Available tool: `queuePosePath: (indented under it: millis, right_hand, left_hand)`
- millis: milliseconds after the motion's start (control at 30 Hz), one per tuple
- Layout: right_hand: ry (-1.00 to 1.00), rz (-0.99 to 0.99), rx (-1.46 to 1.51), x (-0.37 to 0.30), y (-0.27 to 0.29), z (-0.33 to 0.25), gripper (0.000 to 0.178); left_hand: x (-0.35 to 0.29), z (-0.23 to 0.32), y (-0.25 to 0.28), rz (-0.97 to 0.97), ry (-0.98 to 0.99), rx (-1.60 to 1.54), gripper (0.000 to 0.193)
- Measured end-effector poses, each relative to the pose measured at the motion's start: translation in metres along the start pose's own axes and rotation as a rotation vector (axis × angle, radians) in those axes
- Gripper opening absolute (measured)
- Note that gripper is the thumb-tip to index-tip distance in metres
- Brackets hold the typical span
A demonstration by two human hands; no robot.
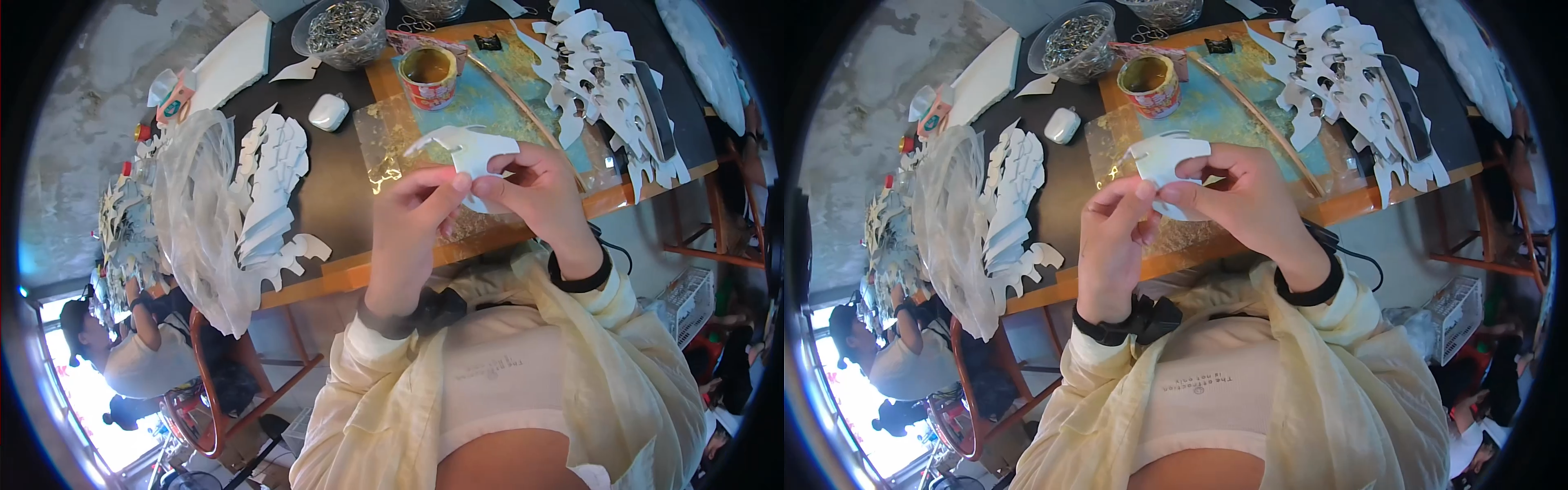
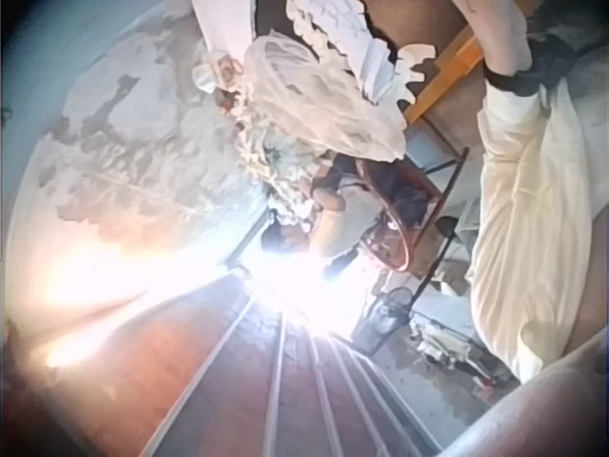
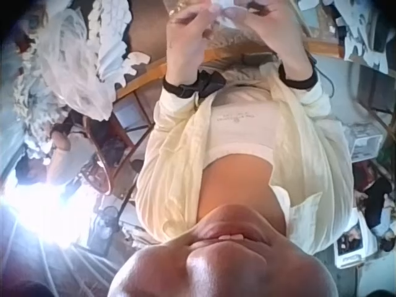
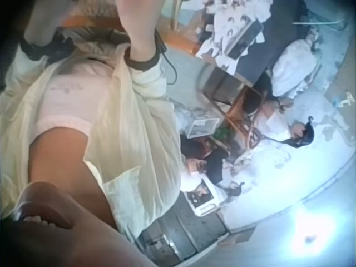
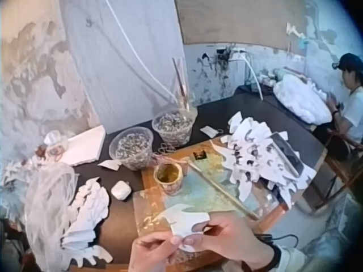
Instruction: Applying glue to white shoe components and attaching metal eyelets.
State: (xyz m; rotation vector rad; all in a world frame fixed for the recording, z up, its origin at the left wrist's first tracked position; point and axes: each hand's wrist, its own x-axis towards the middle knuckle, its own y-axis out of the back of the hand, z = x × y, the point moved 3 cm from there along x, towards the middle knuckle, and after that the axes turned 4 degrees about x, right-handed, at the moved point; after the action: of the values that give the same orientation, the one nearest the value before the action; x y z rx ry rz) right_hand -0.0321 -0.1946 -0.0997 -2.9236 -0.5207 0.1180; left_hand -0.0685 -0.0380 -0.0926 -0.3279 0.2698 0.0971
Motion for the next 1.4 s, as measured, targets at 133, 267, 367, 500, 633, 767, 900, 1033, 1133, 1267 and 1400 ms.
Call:
queuePosePath:
  millis: [133,267,367,500,633,767,900,1033,1133,1267,1400]
  right_hand:
    - [0.004,-0.015,-0.1,-0.002,0.001,-0.006,0.016]
    - [0.188,-0.022,0.041,-0.007,-0.005,-0.008,0.014]
    - [0.198,0.006,0.171,-0.007,-0.003,0.003,0.014]
    - [0.125,-0.014,0.301,-0.004,-0.002,0.009,0.014]
    - [0.066,-0.027,0.36,-0.003,-0.001,0.007,0.015]
    - [0.082,-0.016,0.307,-0.002,0.0,0.006,0.017]
    - [-0.096,-0.056,0.15,-0.004,0.005,0.003,0.021]
    - [-0.238,-0.126,-0.097,-0.003,0.008,-0.002,0.025]
    - [-0.148,-0.151,-0.117,-0.005,0.004,-0.012,0.021]
    - [0.025,-0.236,-0.058,-0.006,0.005,-0.012,0.017]
    - [0.179,-0.219,-0.076,-0.003,0.004,-0.012,0.017]
  left_hand:
    - [0.006,-0.002,0.004,-0.09,-0.084,0.009,0.009]
    - [0.006,-0.008,-0.001,-0.071,-0.021,-0.065,0.008]
    - [0.008,-0.013,-0.002,-0.078,0.001,-0.168,0.007]
    - [0.007,-0.01,-0.005,-0.069,-0.055,-0.1,0.008]
    - [0.009,-0.007,-0.005,-0.121,-0.102,-0.002,0.007]
    - [0.009,-0.007,-0.005,-0.101,0.004,-0.07,0.01]
    - [0.011,0.007,-0.002,-0.055,-0.07,0.176,0.014]
    - [0.014,0.02,-0.007,-0.085,-0.105,0.352,0.02]
    - [0.016,0.024,-0.005,-0.138,-0.078,0.336,0.022]
    - [0.015,0.031,-0.007,-0.198,-0.005,0.353,0.022]
    - [0.016,0.036,-0.01,-0.171,-0.063,0.361,0.02]
